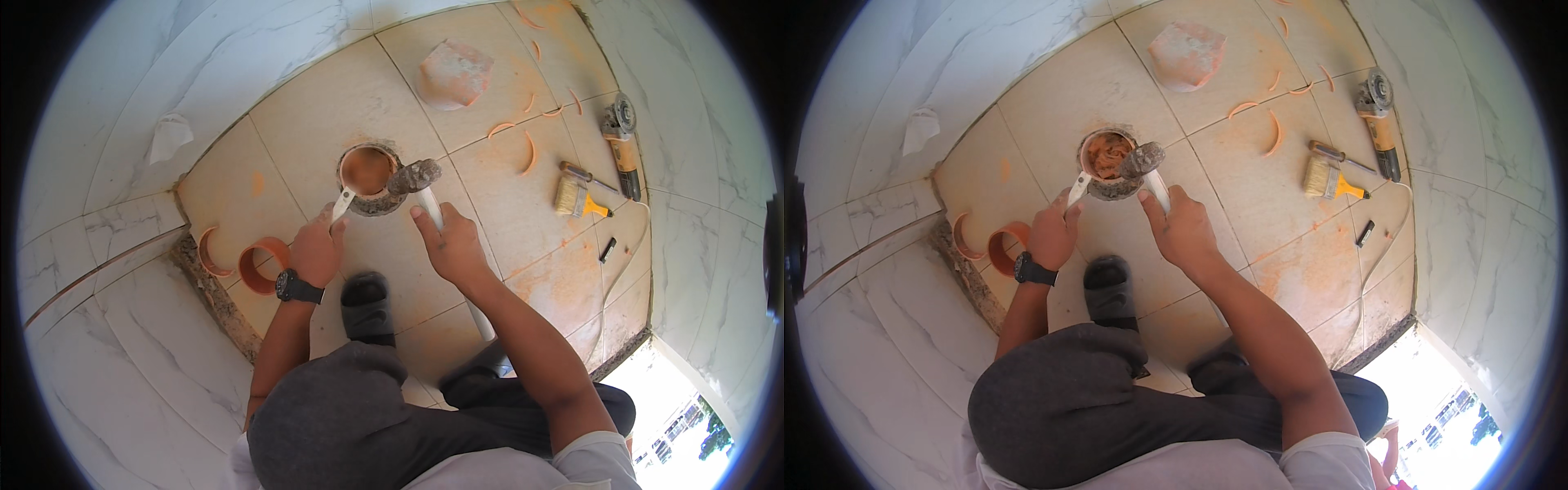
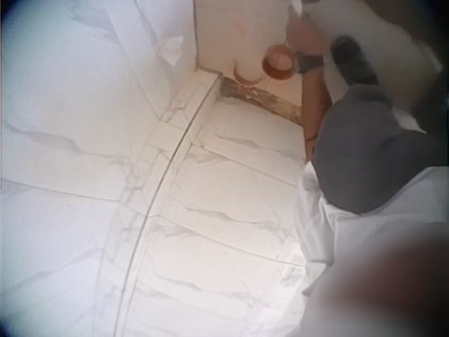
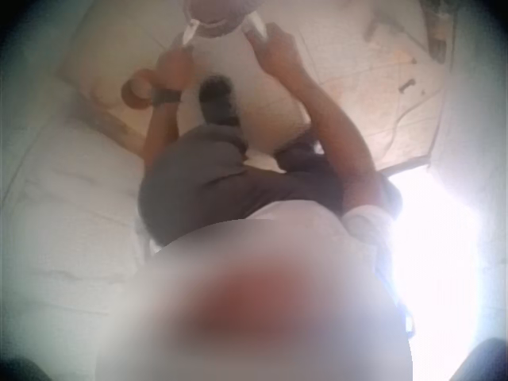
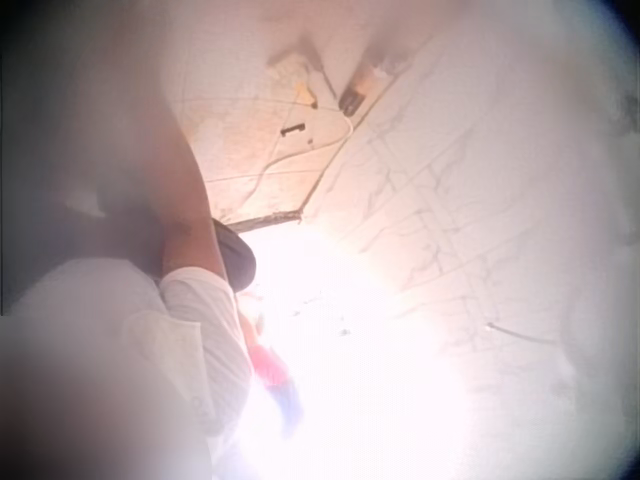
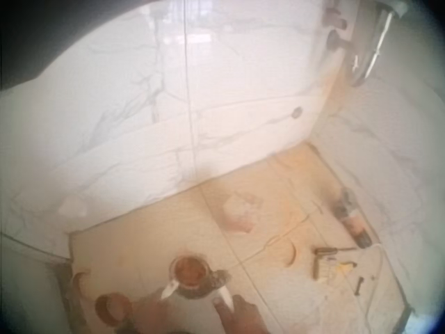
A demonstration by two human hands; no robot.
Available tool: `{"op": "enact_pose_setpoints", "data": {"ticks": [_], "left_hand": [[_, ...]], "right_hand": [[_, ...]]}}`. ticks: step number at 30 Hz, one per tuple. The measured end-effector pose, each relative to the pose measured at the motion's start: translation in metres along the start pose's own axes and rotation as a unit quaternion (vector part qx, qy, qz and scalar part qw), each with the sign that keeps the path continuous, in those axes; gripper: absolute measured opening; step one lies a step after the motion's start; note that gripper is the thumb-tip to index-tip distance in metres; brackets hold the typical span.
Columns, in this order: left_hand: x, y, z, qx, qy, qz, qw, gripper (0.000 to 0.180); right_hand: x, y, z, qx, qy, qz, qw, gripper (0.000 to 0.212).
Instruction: The person uses an angle grinder to cut a circular hole in the tiled floor, then inserts a terracotta pipe segment into the opening. They use a hammer to tap the pipe into place and continue adjusting the fit.
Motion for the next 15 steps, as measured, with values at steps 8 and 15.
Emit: {"op": "enact_pose_setpoints", "data": {"ticks": [8,15], "left_hand": [[0.021,-0.008,-0.033,0.235,-0.152,0.069,0.957,0.043],[0.043,-0.092,-0.118,0.132,-0.431,0.238,0.860,0.038]], "right_hand": [[-0.018,0.071,-0.029,0.140,0.086,-0.160,0.973,0.049],[-0.032,0.129,-0.123,0.271,0.113,-0.272,0.916,0.038]]}}
Point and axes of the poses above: each hand's wrist, its own x-axis away from the middle knuckle, its own y-axis out of the back of the hand, z = x × y, the point moved 6 cm from there along -x, towards the middle knuckle, and after that the axes turned 14 degrees about -y, right-handed, at the moved point
